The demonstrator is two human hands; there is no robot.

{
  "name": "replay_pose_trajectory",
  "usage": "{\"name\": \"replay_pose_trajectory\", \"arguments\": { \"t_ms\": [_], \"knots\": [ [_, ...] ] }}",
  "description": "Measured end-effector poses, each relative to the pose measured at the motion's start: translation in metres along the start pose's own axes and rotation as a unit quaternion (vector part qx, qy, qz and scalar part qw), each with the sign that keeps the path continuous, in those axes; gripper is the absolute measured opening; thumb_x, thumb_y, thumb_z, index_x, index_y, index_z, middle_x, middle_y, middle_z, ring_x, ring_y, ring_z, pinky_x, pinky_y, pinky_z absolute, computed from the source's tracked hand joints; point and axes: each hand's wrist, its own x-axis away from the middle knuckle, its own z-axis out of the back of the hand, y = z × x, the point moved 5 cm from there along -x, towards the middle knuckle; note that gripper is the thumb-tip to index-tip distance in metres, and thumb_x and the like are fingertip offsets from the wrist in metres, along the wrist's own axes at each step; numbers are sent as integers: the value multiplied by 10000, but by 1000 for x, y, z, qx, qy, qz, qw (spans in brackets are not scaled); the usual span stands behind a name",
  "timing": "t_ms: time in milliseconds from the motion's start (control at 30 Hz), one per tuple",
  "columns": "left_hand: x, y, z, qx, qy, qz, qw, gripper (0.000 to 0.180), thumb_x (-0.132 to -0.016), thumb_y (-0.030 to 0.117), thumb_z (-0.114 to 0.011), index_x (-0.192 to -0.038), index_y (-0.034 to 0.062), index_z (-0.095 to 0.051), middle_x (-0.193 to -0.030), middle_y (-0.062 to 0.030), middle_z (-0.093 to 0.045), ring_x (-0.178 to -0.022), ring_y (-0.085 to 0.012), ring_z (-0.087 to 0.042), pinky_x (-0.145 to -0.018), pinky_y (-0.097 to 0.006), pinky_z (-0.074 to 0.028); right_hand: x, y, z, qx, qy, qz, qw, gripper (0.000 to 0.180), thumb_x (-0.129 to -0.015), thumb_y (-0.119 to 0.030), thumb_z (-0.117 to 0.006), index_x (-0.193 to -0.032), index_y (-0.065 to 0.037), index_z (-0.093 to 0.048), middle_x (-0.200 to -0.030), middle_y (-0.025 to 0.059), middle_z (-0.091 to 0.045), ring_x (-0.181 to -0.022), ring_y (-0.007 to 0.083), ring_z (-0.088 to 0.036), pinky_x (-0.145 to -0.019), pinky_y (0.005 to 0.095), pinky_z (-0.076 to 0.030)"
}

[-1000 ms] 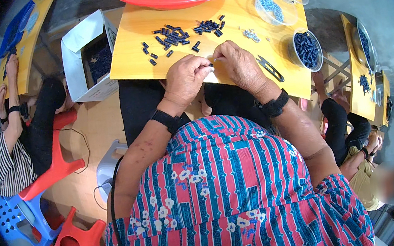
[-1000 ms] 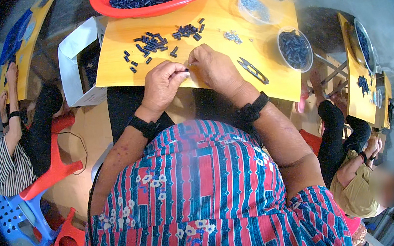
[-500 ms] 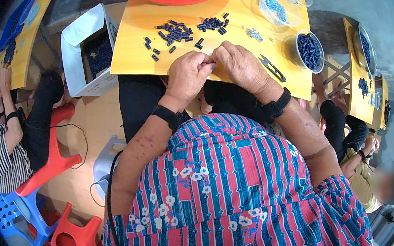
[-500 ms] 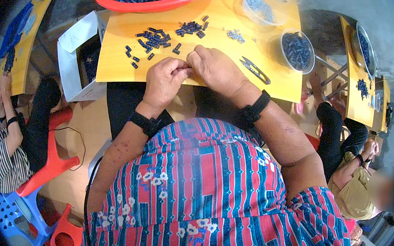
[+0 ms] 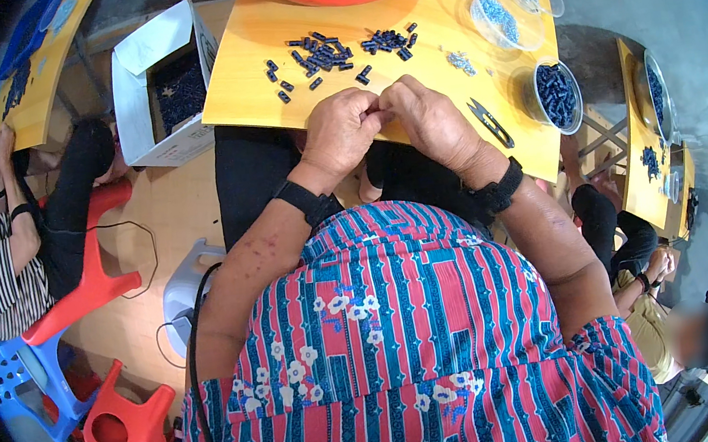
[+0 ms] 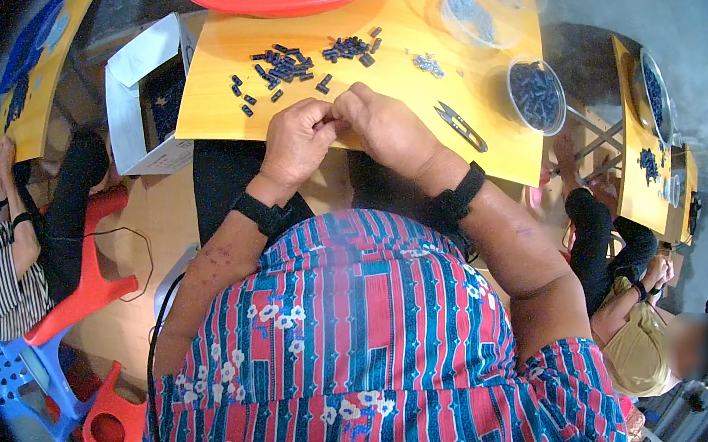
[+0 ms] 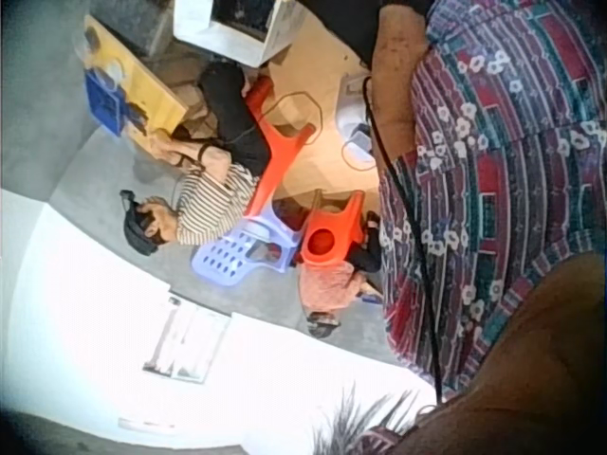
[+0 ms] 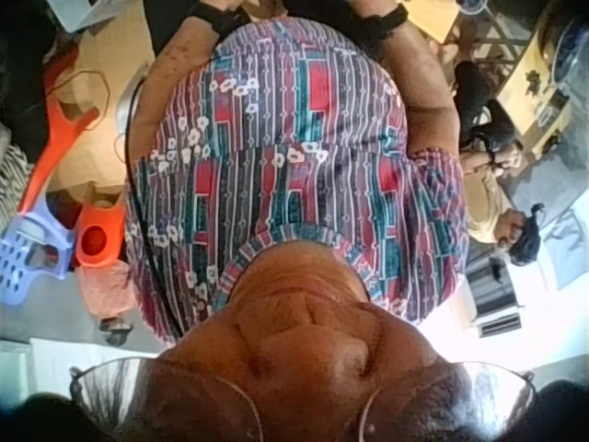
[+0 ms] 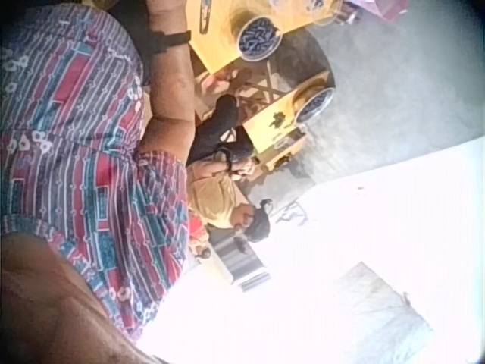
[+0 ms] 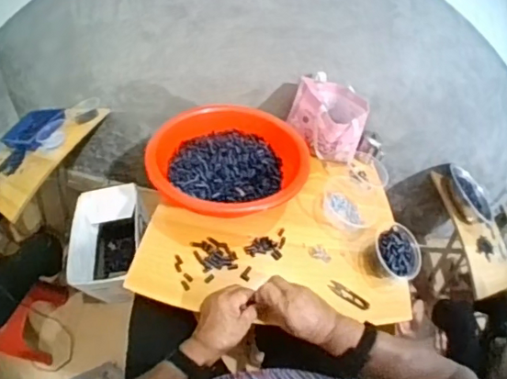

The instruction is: The person picks up a small metal piece and a black plastic component, fits the metal piece into the plastic component, and places the assembled unit on the table, repeating the process.

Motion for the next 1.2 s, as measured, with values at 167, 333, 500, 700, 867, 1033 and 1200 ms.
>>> {"name": "replay_pose_trajectory", "arguments": {
  "t_ms": [167, 333, 500, 700, 867, 1033, 1200],
  "knots": [
    [1, 0, -1, -9, -4, -23, 1000, 124, -784, 119, -729, -836, 22, -673, -725, -89, -602, -646, -219, -594, -615, -336, -480, 4, 11, -4, -96, 67, -88, 989, 114, -824, -31, -609, -935, -42, -590, -847, 148, -597, -751, 332, -616, -678, 396, -519],
    [1, 1, -1, -19, 1, -28, 999, 130, -783, 133, -731, -819, 28, -664, -718, -80, -589, -636, -208, -582, -602, -330, -472, 13, 25, -13, -241, 63, -236, 939, 57, -874, -14, -599, -927, -9, -620, -782, 103, -632, -688, 185, -630, -661, 296, -517],
    [1, 3, 0, -15, 1, -27, 1000, 128, -785, 131, -728, -835, 32, -666, -726, -78, -590, -638, -207, -582, -605, -326, -472, 15, 25, -13, -289, 78, -245, 922, 44, -887, -25, -619, -925, -2, -622, -774, 74, -634, -688, 141, -619, -653, 275, -515],
    [1, 2, 0, -9, 2, -32, 999, 132, -785, 123, -727, -867, 36, -672, -732, -83, -601, -642, -209, -586, -605, -323, -472, 17, 28, -19, -335, 86, -267, 900, 55, -888, -38, -641, -908, 10, -622, -773, 65, -653, -689, 117, -620, -643, 260, -514],
    [1, 2, -1, -8, 3, -32, 999, 134, -790, 124, -734, -876, 37, -677, -729, -85, -608, -639, -205, -590, -606, -317, -475, 18, 36, -23, -312, 94, -274, 905, 65, -883, -34, -657, -900, 16, -618, -779, 55, -661, -671, 111, -624, -620, 251, -511],
    [1, -4, -3, -1, 8, -23, 1000, 141, -788, 121, -747, -873, 33, -677, -739, -85, -620, -636, -193, -600, -604, -307, -482, 19, 44, -26, -431, 139, -295, 841, 71, -876, -22, -670, -904, 14, -616, -797, 54, -668, -672, 94, -625, -613, 234, -513],
    [1, -4, -3, 3, 13, -21, 1000, 144, -782, 126, -759, -860, 36, -677, -741, -77, -625, -630, -171, -606, -593, -303, -485, 19, 43, -22, -428, 127, -307, 841, 78, -882, -20, -666, -937, 20, -627, -807, 47, -668, -670, 82, -612, -613, 222, -513]
  ]
}}
